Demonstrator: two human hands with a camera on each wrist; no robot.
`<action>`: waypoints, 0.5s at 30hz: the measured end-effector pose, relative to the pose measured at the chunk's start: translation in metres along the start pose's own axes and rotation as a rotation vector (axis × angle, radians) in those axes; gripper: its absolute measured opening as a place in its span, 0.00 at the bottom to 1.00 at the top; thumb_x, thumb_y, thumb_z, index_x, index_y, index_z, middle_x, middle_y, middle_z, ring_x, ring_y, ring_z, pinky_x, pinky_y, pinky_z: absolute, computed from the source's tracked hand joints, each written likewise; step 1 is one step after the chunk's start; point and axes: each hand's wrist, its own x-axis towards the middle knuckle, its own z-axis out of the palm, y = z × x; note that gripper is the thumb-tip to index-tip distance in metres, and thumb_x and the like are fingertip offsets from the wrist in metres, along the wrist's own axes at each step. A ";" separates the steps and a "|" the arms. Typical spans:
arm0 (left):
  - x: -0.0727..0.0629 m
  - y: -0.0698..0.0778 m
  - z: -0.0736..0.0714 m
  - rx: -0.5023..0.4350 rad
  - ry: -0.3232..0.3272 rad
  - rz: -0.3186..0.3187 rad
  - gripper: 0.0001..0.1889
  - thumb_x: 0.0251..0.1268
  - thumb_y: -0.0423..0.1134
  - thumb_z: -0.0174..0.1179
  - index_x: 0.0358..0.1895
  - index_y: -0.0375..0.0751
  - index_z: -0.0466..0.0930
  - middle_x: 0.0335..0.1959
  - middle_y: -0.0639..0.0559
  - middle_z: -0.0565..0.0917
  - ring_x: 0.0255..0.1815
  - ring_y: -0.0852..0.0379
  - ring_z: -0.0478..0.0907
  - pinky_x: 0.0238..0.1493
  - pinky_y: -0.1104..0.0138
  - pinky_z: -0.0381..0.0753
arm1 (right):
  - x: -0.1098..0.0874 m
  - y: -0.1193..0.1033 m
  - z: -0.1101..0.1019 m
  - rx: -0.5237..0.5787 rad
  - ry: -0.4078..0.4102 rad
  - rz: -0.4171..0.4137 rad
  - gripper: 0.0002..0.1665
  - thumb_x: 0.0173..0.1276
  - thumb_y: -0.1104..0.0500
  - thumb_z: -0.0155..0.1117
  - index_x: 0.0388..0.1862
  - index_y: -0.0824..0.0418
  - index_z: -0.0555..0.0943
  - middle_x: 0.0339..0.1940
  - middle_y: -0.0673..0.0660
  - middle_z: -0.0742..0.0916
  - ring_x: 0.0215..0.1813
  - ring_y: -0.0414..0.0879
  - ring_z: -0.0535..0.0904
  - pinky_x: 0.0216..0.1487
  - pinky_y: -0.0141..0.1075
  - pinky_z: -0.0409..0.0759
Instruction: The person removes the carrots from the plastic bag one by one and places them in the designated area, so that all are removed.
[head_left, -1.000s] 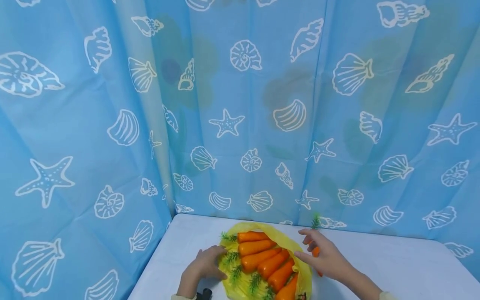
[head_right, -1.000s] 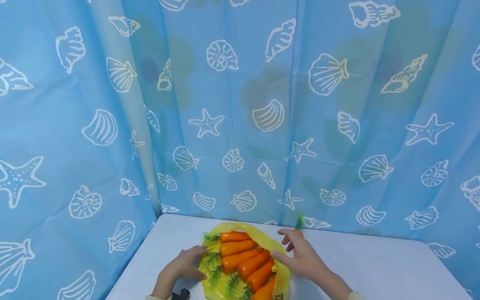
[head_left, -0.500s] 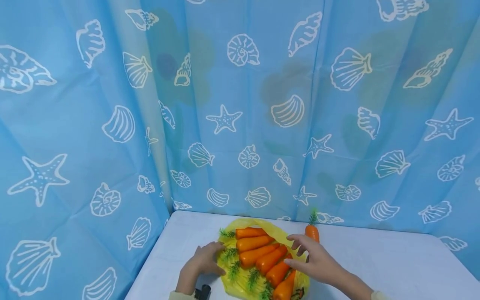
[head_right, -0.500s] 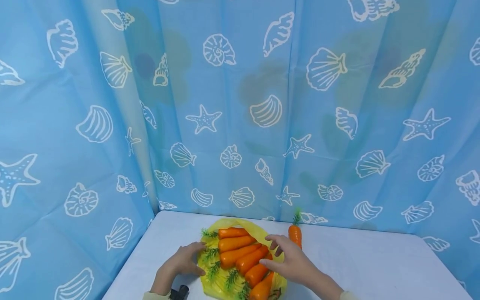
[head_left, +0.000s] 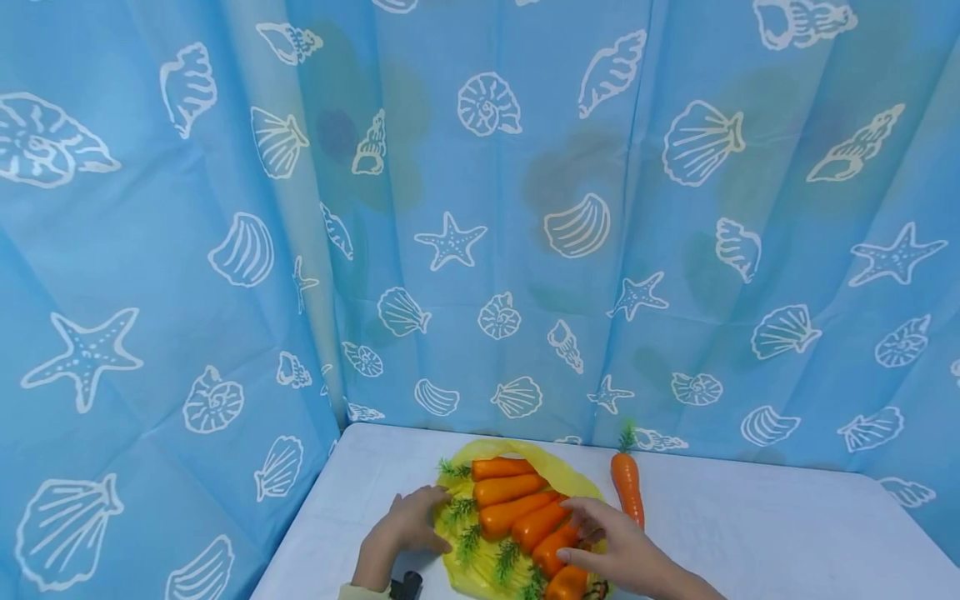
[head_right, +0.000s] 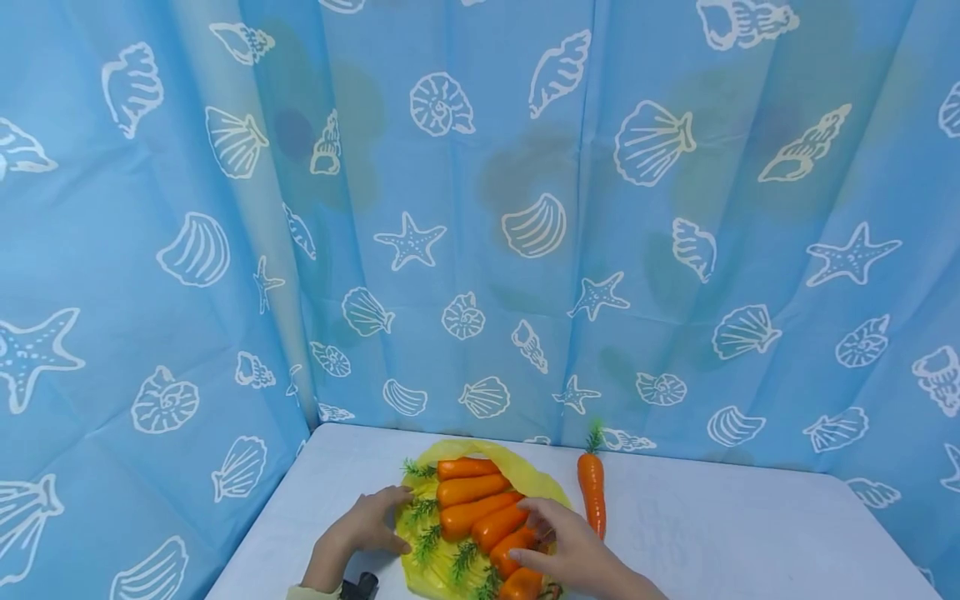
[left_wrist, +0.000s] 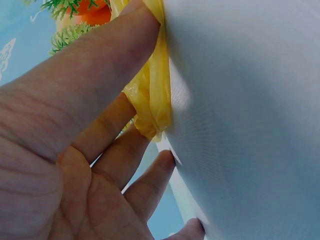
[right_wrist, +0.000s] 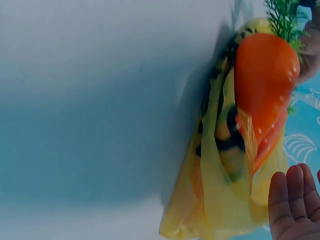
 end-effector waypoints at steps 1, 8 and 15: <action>0.000 0.000 0.000 -0.001 0.000 0.000 0.35 0.45 0.41 0.79 0.60 0.39 0.79 0.67 0.39 0.75 0.71 0.34 0.66 0.71 0.28 0.46 | 0.000 0.001 0.002 0.001 -0.010 -0.003 0.32 0.68 0.48 0.67 0.65 0.62 0.73 0.47 0.55 0.84 0.45 0.47 0.80 0.46 0.39 0.85; 0.002 -0.003 0.002 -0.013 -0.008 -0.011 0.35 0.44 0.41 0.79 0.60 0.40 0.79 0.67 0.40 0.75 0.71 0.33 0.66 0.72 0.29 0.46 | -0.003 0.004 0.007 0.029 -0.078 0.031 0.30 0.69 0.47 0.66 0.65 0.60 0.74 0.56 0.55 0.83 0.52 0.49 0.80 0.49 0.45 0.85; 0.002 -0.002 0.001 -0.004 -0.002 -0.020 0.35 0.44 0.41 0.79 0.61 0.41 0.79 0.67 0.41 0.75 0.71 0.34 0.66 0.72 0.30 0.47 | -0.004 0.012 0.009 0.049 -0.107 0.069 0.31 0.67 0.46 0.68 0.64 0.58 0.75 0.57 0.53 0.83 0.54 0.50 0.79 0.52 0.45 0.84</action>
